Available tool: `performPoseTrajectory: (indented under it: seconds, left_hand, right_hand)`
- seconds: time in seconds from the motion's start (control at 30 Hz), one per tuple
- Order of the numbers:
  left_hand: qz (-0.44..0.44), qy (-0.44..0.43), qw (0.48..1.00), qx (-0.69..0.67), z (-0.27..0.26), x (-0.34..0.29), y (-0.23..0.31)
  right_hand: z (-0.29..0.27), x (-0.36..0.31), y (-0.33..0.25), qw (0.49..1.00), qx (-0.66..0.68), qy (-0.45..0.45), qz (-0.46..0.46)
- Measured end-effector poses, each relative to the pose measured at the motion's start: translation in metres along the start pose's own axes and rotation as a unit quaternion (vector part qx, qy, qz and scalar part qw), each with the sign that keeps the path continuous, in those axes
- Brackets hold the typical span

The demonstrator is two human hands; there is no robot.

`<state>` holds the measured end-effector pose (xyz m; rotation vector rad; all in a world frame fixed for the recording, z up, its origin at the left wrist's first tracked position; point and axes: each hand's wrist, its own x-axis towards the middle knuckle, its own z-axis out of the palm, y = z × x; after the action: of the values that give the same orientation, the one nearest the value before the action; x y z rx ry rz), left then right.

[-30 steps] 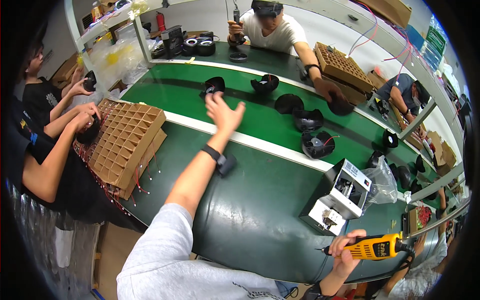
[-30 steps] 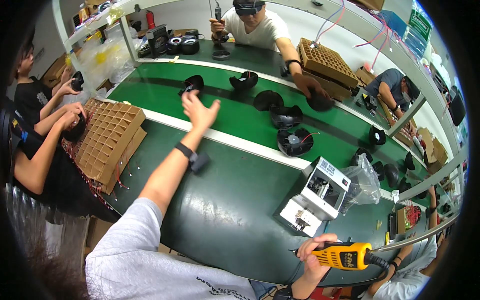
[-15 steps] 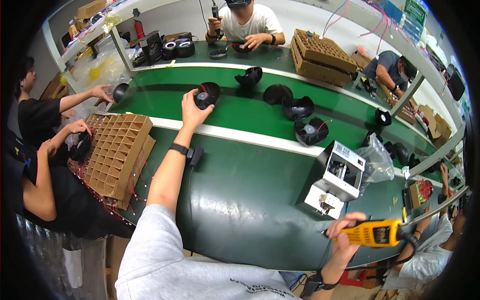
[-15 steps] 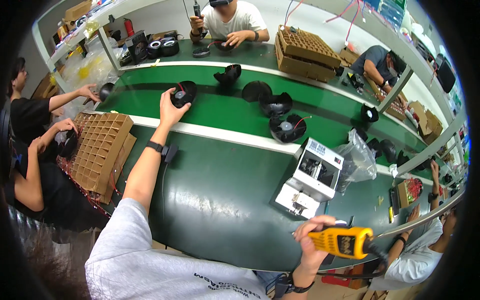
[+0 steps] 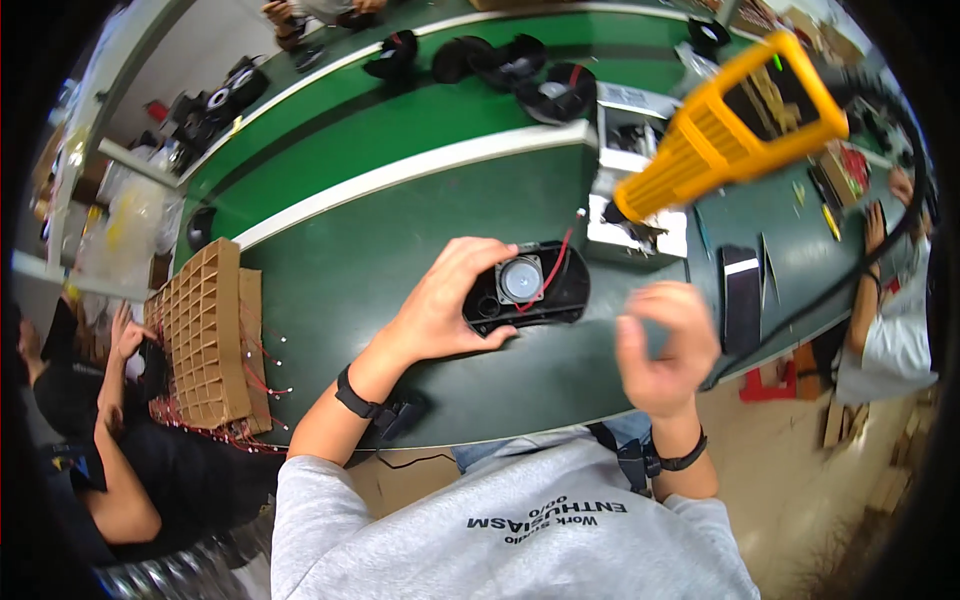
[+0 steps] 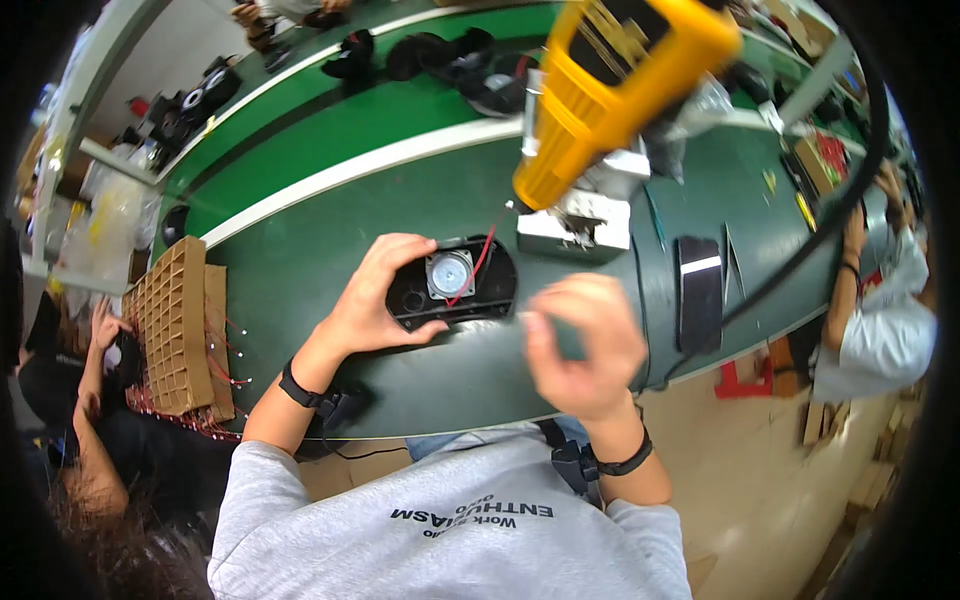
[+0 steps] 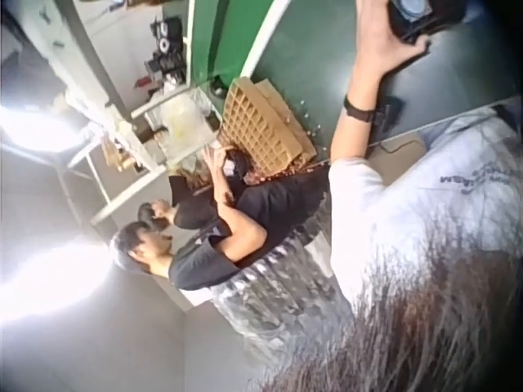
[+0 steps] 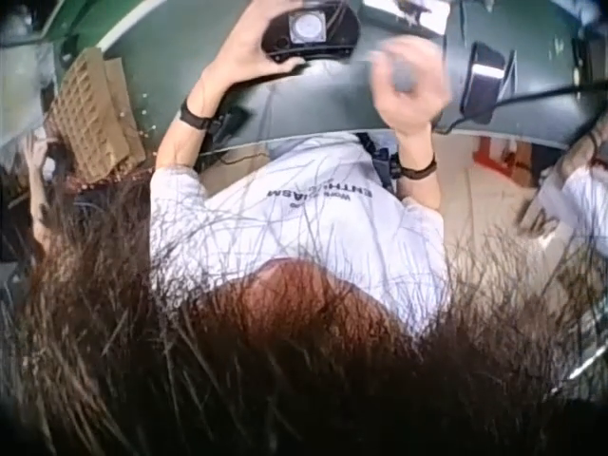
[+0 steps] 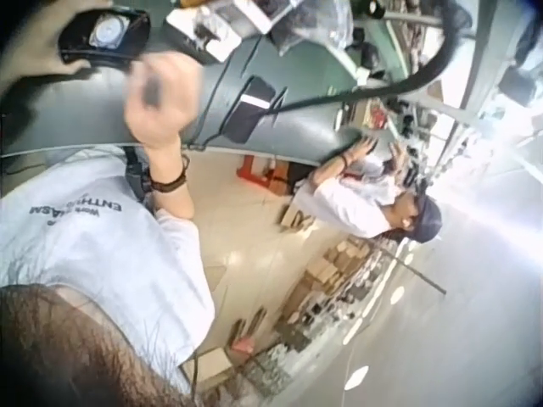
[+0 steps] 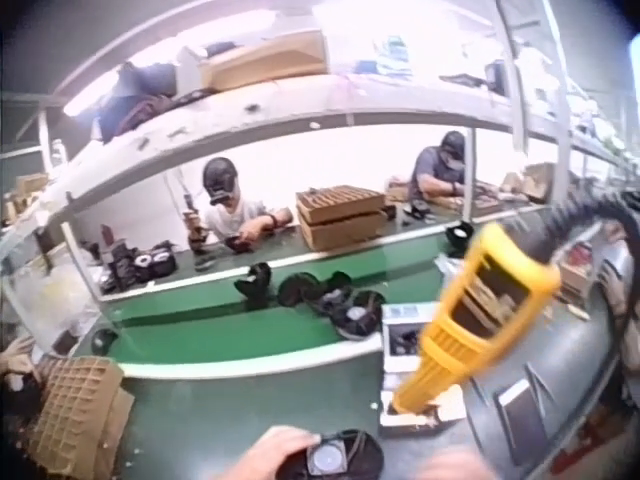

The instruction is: Assembling components into a plastic housing using an electric screwdriver.

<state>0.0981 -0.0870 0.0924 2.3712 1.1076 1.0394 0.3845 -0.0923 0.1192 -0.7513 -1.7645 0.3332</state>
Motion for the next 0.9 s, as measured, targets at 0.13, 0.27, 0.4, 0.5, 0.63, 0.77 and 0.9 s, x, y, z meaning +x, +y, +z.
performPoseTrajectory:
  seconds: [0.13, 0.27, 0.4, 0.5, 0.63, 0.77, 0.9]
  left_hand:
    - [0.057, -0.047, 0.995, -0.072, 0.036, 0.011, 0.023]
    - [0.075, -0.088, 0.989, -0.093, 0.06, 0.018, 0.031]
    - [0.083, -0.061, 0.99, -0.096, 0.076, 0.022, 0.035]
    - [0.084, -0.025, 0.991, -0.102, 0.088, 0.02, 0.035]
    - [0.092, -0.025, 0.99, -0.104, 0.095, 0.019, 0.032]
    - [0.096, 0.017, 0.987, -0.131, 0.101, 0.016, 0.024]
    - [0.108, 0.012, 0.986, -0.127, 0.101, 0.015, 0.019]
  right_hand:
    - [0.005, -0.01, -0.015, 0.984, -0.059, -0.163, 0.029]
    - [-0.013, -0.021, -0.02, 0.964, -0.154, -0.208, 0.053]
    - [-0.023, -0.028, -0.028, 0.929, -0.251, -0.25, 0.108]
    - [-0.017, -0.035, -0.023, 0.921, -0.276, -0.199, 0.193]
    - [-0.011, -0.04, -0.015, 0.92, -0.262, -0.174, 0.235]
    - [-0.009, -0.042, -0.005, 0.939, -0.216, -0.14, 0.228]
    - [-0.009, -0.038, -0.004, 0.938, -0.195, -0.144, 0.249]
